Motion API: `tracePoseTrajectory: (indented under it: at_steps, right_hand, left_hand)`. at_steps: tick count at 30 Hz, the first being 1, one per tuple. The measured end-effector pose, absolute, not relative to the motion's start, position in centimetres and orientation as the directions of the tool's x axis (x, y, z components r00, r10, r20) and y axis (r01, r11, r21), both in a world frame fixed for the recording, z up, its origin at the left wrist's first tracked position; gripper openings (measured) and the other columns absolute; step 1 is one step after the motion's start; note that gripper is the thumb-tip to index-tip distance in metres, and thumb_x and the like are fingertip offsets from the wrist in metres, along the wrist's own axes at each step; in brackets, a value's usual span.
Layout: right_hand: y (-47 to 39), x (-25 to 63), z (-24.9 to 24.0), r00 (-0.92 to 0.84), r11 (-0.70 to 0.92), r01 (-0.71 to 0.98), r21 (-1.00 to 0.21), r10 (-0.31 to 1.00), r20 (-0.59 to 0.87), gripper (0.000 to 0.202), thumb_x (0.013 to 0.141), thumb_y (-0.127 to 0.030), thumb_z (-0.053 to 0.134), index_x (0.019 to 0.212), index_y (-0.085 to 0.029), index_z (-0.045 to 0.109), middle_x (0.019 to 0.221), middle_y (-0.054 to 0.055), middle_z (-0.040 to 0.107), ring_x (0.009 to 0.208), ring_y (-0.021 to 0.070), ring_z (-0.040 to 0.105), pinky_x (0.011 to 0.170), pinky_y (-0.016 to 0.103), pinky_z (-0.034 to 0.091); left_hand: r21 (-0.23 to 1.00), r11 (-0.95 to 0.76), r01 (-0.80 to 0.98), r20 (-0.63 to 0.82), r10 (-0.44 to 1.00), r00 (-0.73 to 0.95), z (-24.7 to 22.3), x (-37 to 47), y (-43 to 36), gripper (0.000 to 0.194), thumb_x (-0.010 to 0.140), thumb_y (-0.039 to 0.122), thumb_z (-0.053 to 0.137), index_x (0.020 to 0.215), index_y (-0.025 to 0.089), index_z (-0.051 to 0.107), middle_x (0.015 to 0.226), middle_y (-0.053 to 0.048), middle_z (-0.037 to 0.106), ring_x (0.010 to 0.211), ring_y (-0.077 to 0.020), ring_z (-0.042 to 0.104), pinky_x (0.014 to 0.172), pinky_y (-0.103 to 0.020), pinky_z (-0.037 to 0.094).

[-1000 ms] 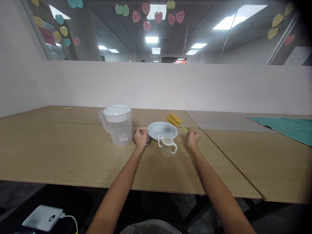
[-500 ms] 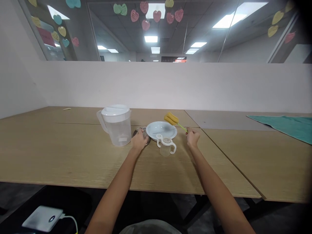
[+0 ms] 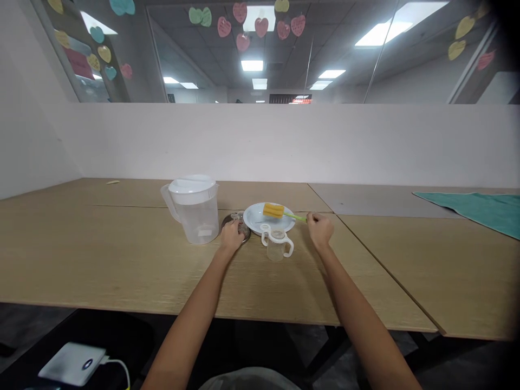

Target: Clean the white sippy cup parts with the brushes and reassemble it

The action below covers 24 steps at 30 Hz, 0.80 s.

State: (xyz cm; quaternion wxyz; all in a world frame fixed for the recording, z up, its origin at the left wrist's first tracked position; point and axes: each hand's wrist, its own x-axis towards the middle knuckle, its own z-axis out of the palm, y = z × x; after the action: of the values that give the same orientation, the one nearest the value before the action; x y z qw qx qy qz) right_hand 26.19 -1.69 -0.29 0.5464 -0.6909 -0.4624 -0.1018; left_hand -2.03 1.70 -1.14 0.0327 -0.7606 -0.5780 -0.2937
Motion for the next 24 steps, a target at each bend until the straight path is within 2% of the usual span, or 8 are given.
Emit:
tracePoseTrajectory:
  at_steps: [2, 5, 10, 14, 18, 24]
  right_hand:
    - [-1.7, 26.4, -0.3, 0.401, 0.018, 0.881, -0.473, 0.502, 0.766, 0.040, 0.081, -0.036, 0.042, 0.053, -0.014, 0.060, 0.051, 0.005, 0.055, 0.048, 0.0099, 0.035, 0.051, 0.025, 0.017]
    - [-1.8, 26.7, -0.3, 0.203, 0.036, 0.967, -0.252, 0.488, 0.849, 0.042, 0.085, -0.036, 0.041, 0.056, -0.014, 0.062, 0.056, 0.007, 0.058, 0.051, 0.0099, 0.039, 0.053, 0.025, 0.018]
    - [-2.1, 26.5, -0.1, 0.036, 0.072, 0.994, -0.082, 0.492, 0.870, 0.045, 0.087, -0.037, 0.042, 0.052, -0.015, 0.060, 0.055, 0.007, 0.058, 0.052, 0.0099, 0.040, 0.055, 0.025, 0.018]
    - [-2.0, 25.9, -0.1, 0.002, 0.108, 0.992, -0.071, 0.532, 0.847, 0.049, 0.088, -0.040, 0.040, 0.049, -0.015, 0.057, 0.051, 0.006, 0.055, 0.049, 0.0095, 0.038, 0.054, 0.026, 0.016]
    - [-1.8, 25.3, -0.3, 0.000, 0.160, 0.981, -0.114, 0.578, 0.816, 0.052, 0.087, -0.043, 0.038, 0.046, -0.015, 0.056, 0.049, 0.006, 0.054, 0.048, 0.0093, 0.038, 0.053, 0.026, 0.017]
    - [-1.6, 24.2, -0.7, 0.150, 0.175, 0.930, -0.324, 0.624, 0.767, 0.051, 0.084, -0.044, 0.038, 0.051, -0.014, 0.061, 0.051, 0.006, 0.057, 0.048, 0.0089, 0.038, 0.052, 0.024, 0.017]
  left_hand:
    - [0.281, -0.329, 0.902, 0.513, 0.846, 0.148, -0.9, -1.9, 1.5, 0.036, 0.071, 0.010, 0.047, 0.103, 0.017, 0.061, 0.102, -0.010, 0.063, 0.097, -0.0256, 0.056, 0.086, -0.036, 0.042]
    - [0.282, -0.351, 0.893, 0.606, 0.786, 0.117, -0.5, -1.6, 1.0, 0.035, 0.074, 0.011, 0.046, 0.104, 0.019, 0.061, 0.108, -0.010, 0.061, 0.100, -0.0271, 0.052, 0.087, -0.038, 0.040]
    - [0.230, -0.487, 0.842, 0.703, 0.682, 0.203, -0.4, -0.6, 0.2, 0.029, 0.079, 0.014, 0.045, 0.102, 0.021, 0.062, 0.108, -0.007, 0.061, 0.102, -0.0247, 0.050, 0.088, -0.038, 0.037]
    - [0.183, -0.583, 0.792, 0.695, 0.646, 0.315, -0.5, 0.1, -0.4, 0.026, 0.086, 0.020, 0.041, 0.099, 0.022, 0.063, 0.105, -0.005, 0.063, 0.102, -0.0221, 0.050, 0.088, -0.037, 0.036]
    - [0.188, -0.617, 0.764, 0.664, 0.653, 0.364, -0.4, 0.3, -0.7, 0.027, 0.090, 0.028, 0.039, 0.098, 0.022, 0.064, 0.102, -0.006, 0.064, 0.102, -0.0221, 0.050, 0.090, -0.038, 0.035]
    - [0.222, -0.610, 0.761, 0.677, 0.658, 0.329, -0.2, 0.3, -0.8, 0.029, 0.089, 0.031, 0.041, 0.109, 0.022, 0.060, 0.108, -0.007, 0.063, 0.107, -0.0234, 0.048, 0.093, -0.039, 0.034]
